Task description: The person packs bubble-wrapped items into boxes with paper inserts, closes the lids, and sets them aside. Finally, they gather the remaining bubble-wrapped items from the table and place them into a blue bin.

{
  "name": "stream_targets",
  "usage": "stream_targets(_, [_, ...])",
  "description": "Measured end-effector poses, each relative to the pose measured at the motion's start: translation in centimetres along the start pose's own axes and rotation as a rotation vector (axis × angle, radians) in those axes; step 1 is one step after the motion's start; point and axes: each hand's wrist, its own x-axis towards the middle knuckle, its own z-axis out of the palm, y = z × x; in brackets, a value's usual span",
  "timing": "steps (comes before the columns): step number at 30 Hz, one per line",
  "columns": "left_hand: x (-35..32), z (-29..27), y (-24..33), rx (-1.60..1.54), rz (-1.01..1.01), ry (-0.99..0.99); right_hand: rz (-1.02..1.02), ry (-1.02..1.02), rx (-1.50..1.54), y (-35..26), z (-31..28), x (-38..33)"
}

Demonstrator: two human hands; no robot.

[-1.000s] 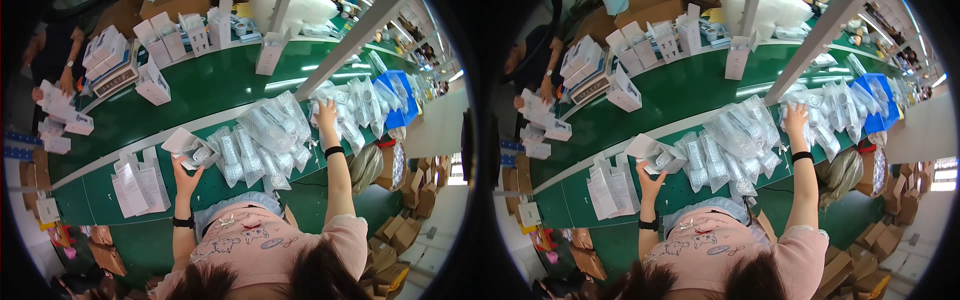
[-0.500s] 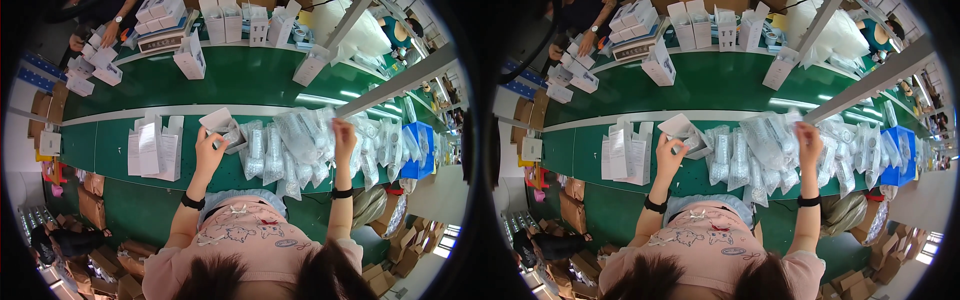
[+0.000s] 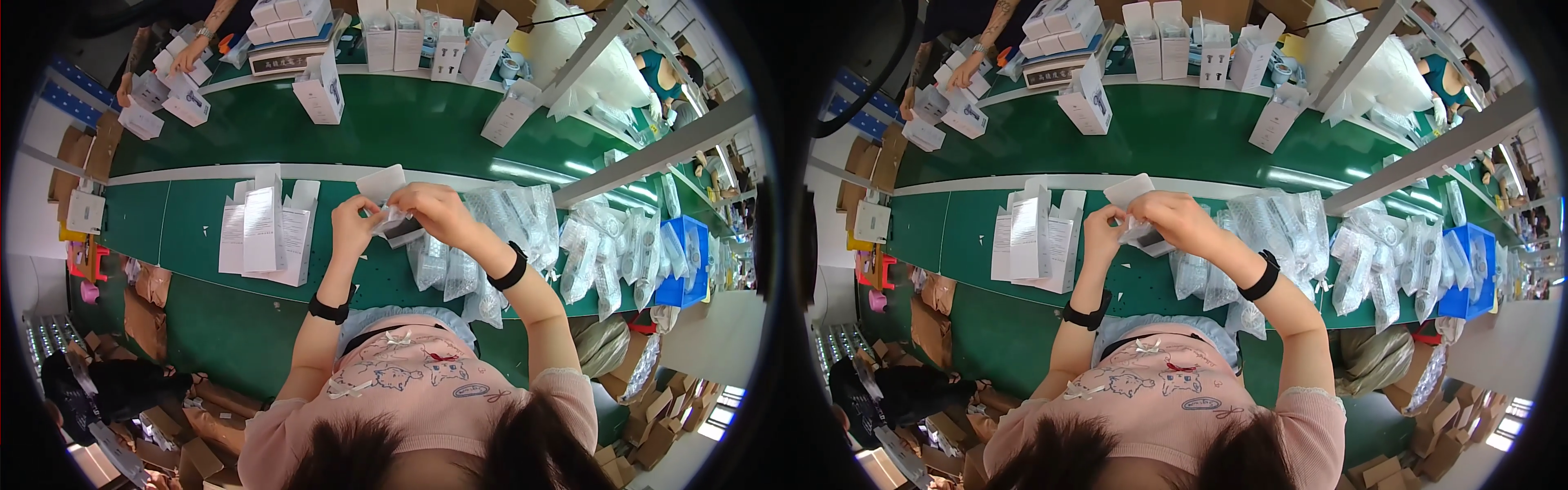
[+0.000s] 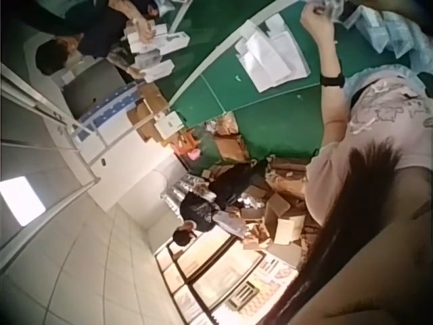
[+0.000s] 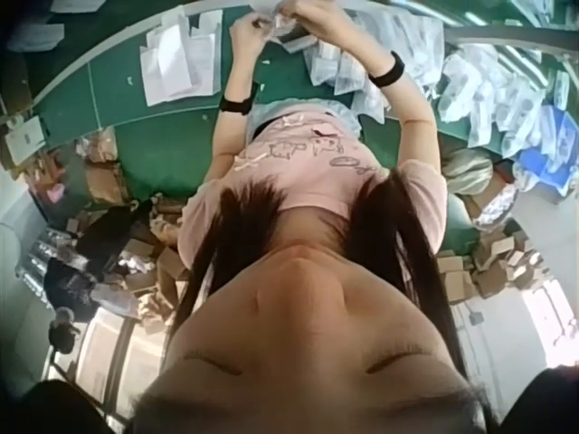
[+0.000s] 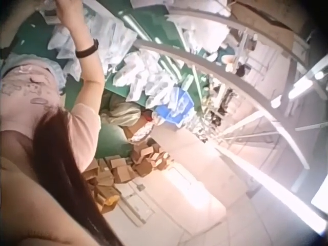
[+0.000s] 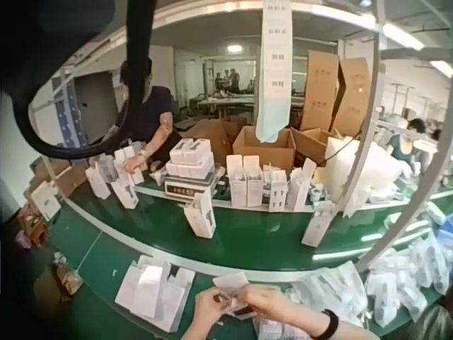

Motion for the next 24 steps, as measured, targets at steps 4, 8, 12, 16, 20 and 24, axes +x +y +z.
stream_targets(4, [0.1, 0.0, -0.5, -0.009, -0.036, -0.024, -0.082, -0.185, -0.184, 1.1, 0.8, -0.7])
stream_targets(8, [-0.2, -0.1, -0.6, -0.067, 0.002, -0.025, -0.166, -0.222, -0.418, 0.1, 0.3, -1.1])
stream_targets(12, [-0.2, 0.0, -0.6, -0.149, -0.026, -0.029, 0.053, -0.397, -0.498, -1.1, -0.2, -2.5])
stream_targets(16, [-0.1, 0.4, -1.1, -0.158, -0.005, -0.016, 0.128, -0.449, -0.541, -1.2, 0.7, -3.7])
stream_targets(20, [-0.2, 0.7, -1.4, -0.240, 0.044, 0.013, 0.125, -0.406, -0.577, -1.3, 1.8, -4.5])
stream_targets(24, [-0.4, 0.4, -1.1, -0.242, 0.025, -0.023, 0.220, -0.398, -0.529, -1.5, 2.0, -4.2])
